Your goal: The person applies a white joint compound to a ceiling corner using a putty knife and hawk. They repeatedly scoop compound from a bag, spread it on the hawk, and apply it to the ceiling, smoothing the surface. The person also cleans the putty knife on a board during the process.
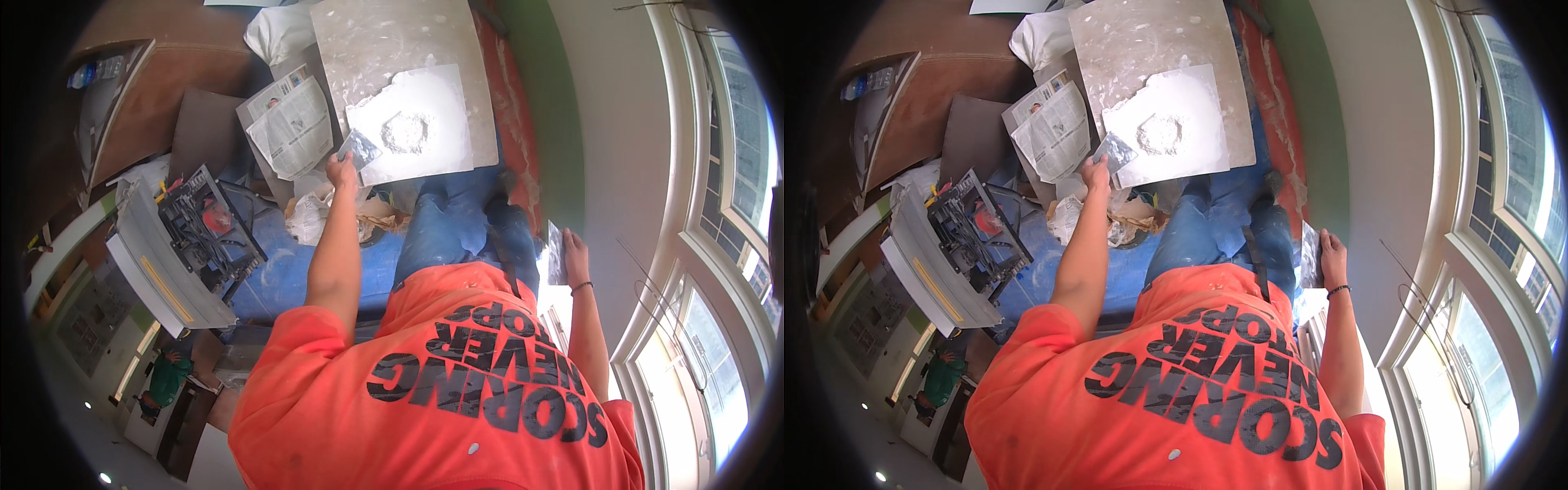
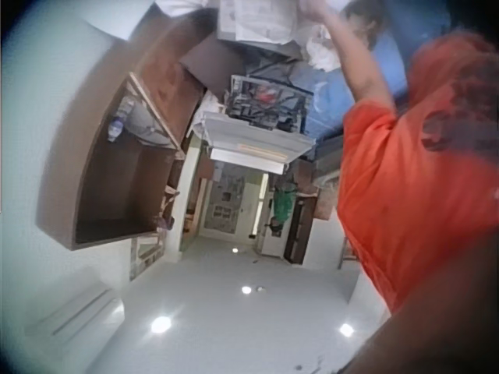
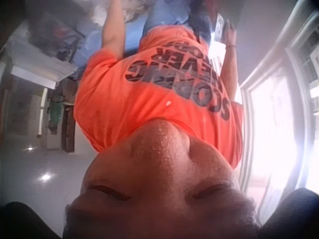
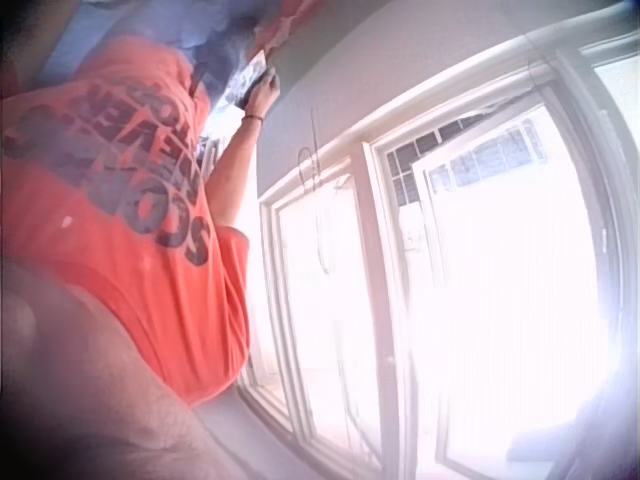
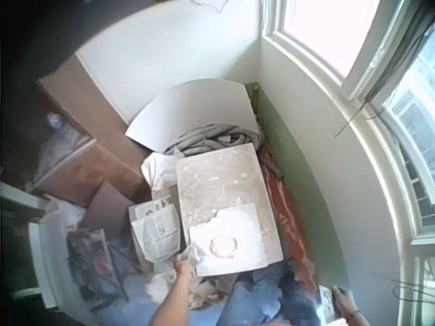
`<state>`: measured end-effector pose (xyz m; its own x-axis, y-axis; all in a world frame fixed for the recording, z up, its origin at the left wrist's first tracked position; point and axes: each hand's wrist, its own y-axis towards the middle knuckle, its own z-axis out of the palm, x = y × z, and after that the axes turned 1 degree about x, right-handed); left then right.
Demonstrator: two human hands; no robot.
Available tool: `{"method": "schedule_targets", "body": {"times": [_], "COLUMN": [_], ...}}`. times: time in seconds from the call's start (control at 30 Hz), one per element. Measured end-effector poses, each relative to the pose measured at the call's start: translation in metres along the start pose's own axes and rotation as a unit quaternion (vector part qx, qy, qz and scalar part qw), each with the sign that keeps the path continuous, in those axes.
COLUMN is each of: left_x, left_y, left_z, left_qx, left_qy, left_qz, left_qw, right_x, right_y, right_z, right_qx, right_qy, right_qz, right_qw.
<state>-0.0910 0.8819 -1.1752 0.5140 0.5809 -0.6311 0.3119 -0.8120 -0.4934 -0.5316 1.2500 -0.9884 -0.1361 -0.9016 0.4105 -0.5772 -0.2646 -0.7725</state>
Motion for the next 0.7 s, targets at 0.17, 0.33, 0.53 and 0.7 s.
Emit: {"method": "schedule_targets", "body": {"times": [0.17, 0.33, 0.53, 0.7], "left_x": [0.047, 0.043, 0.066, 0.136], "left_y": [0.002, -0.041, -0.174, -0.393], "left_z": [0.003, -0.026, -0.122, -0.196], "left_qx": [0.101, 0.027, -0.085, -0.114], "left_qy": [-0.072, -0.026, 0.187, 0.278], "left_qz": [-0.077, -0.105, 0.038, -0.14], "left_qw": [0.989, 0.994, 0.978, 0.943], "right_x": [0.068, 0.12, 0.158, 0.166], "right_y": [0.036, 0.096, 0.17, 0.232], "right_z": [0.033, 0.081, 0.153, 0.218], "right_qx": [0.011, 0.084, 0.071, 0.154], "right_qy": [-0.054, -0.113, -0.14, -0.077], "right_qz": [-0.101, -0.203, -0.28, -0.328], "right_qw": [0.993, 0.969, 0.947, 0.929]}}
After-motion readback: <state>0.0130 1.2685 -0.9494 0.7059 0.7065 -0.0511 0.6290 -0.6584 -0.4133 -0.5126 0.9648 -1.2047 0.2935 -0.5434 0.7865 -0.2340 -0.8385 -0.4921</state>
